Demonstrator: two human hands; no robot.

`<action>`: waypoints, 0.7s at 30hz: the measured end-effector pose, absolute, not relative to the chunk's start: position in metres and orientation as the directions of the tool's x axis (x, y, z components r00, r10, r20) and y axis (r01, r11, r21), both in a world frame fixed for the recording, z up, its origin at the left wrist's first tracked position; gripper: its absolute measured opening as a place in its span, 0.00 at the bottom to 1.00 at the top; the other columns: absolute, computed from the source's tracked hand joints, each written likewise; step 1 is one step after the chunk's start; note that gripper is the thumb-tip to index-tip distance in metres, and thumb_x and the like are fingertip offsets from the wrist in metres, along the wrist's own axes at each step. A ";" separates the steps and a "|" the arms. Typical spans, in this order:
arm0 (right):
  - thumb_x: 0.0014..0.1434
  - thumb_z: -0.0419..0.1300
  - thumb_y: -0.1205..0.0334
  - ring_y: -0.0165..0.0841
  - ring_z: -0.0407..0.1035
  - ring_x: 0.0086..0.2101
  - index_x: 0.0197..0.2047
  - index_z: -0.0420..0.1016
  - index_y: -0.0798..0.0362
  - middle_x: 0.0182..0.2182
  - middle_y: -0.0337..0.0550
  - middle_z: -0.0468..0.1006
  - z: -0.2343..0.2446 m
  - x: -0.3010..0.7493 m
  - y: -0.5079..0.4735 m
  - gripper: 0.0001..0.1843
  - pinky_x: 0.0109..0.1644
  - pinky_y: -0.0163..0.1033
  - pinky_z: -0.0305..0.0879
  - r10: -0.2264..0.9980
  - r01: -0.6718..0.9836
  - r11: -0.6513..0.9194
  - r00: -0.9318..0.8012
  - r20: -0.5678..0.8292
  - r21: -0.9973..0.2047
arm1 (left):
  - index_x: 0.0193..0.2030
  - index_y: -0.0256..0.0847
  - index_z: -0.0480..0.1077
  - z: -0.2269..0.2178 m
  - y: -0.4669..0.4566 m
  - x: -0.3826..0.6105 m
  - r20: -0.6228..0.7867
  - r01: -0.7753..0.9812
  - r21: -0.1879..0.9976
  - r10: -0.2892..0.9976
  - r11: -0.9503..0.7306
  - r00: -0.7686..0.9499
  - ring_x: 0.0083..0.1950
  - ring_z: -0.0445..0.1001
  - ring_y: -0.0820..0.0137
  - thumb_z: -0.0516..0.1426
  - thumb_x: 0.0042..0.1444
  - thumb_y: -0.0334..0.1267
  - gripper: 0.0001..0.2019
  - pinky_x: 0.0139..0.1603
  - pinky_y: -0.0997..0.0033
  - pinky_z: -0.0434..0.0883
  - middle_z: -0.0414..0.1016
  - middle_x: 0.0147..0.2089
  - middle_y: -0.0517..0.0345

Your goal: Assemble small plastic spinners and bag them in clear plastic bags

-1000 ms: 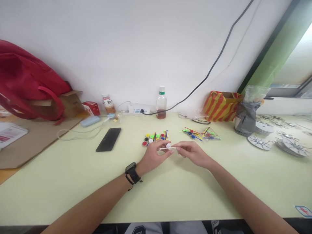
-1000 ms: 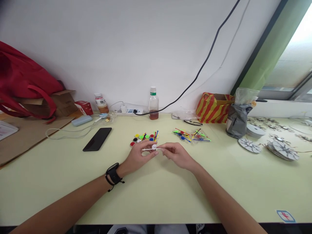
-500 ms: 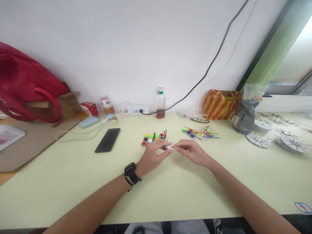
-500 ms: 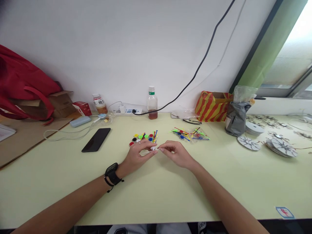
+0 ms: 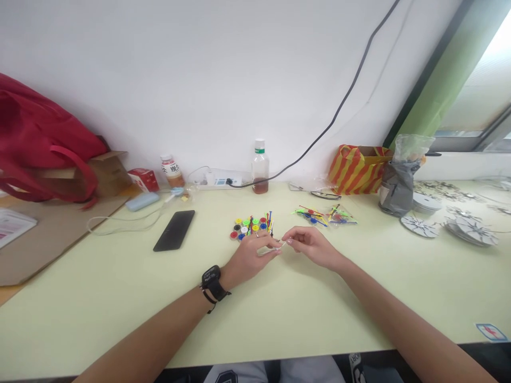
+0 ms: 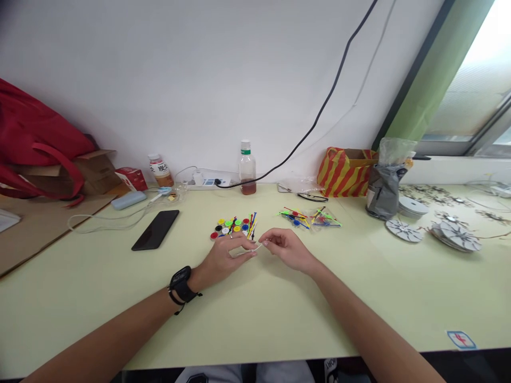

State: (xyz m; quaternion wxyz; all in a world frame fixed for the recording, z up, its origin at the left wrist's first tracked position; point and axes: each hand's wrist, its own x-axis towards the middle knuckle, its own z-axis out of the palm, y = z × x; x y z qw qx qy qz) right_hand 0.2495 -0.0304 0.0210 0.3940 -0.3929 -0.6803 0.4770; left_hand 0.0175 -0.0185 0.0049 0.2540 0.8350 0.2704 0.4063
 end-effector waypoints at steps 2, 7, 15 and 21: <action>0.64 0.65 0.45 0.30 0.62 0.28 0.41 0.80 0.54 0.28 0.40 0.73 0.019 0.249 -0.030 0.19 0.32 0.37 0.60 0.911 0.154 0.238 -0.377 0.165 -0.959 | 0.41 0.42 0.78 0.007 -0.019 0.018 0.530 0.254 0.658 0.675 -0.709 0.513 0.42 0.78 0.66 0.63 0.64 0.36 0.02 0.47 0.65 0.73 0.81 0.40 0.55; 0.64 0.65 0.43 0.30 0.63 0.28 0.41 0.80 0.53 0.29 0.41 0.74 0.020 0.248 -0.030 0.20 0.33 0.38 0.63 0.913 0.148 0.248 -0.367 0.180 -0.957 | 0.39 0.41 0.77 0.008 -0.018 0.019 0.500 0.263 0.700 0.719 -0.664 0.483 0.38 0.77 0.68 0.63 0.64 0.39 0.05 0.43 0.67 0.74 0.79 0.36 0.56; 0.64 0.64 0.45 0.30 0.64 0.28 0.45 0.80 0.51 0.31 0.40 0.74 0.021 0.253 -0.029 0.18 0.33 0.38 0.64 0.929 0.139 0.254 -0.309 0.201 -0.957 | 0.47 0.39 0.78 0.010 -0.028 0.025 0.393 0.052 0.873 0.763 -0.485 0.514 0.45 0.80 0.66 0.63 0.65 0.43 0.11 0.48 0.65 0.80 0.79 0.50 0.47; 0.69 0.59 0.48 0.33 0.65 0.29 0.64 0.73 0.47 0.34 0.42 0.73 0.013 0.256 -0.029 0.24 0.34 0.40 0.66 0.890 0.323 0.454 -0.213 0.404 -0.830 | 0.51 0.40 0.77 0.004 -0.021 0.025 0.307 -0.008 0.941 0.840 -0.339 0.447 0.46 0.81 0.66 0.67 0.60 0.42 0.15 0.54 0.63 0.79 0.82 0.45 0.51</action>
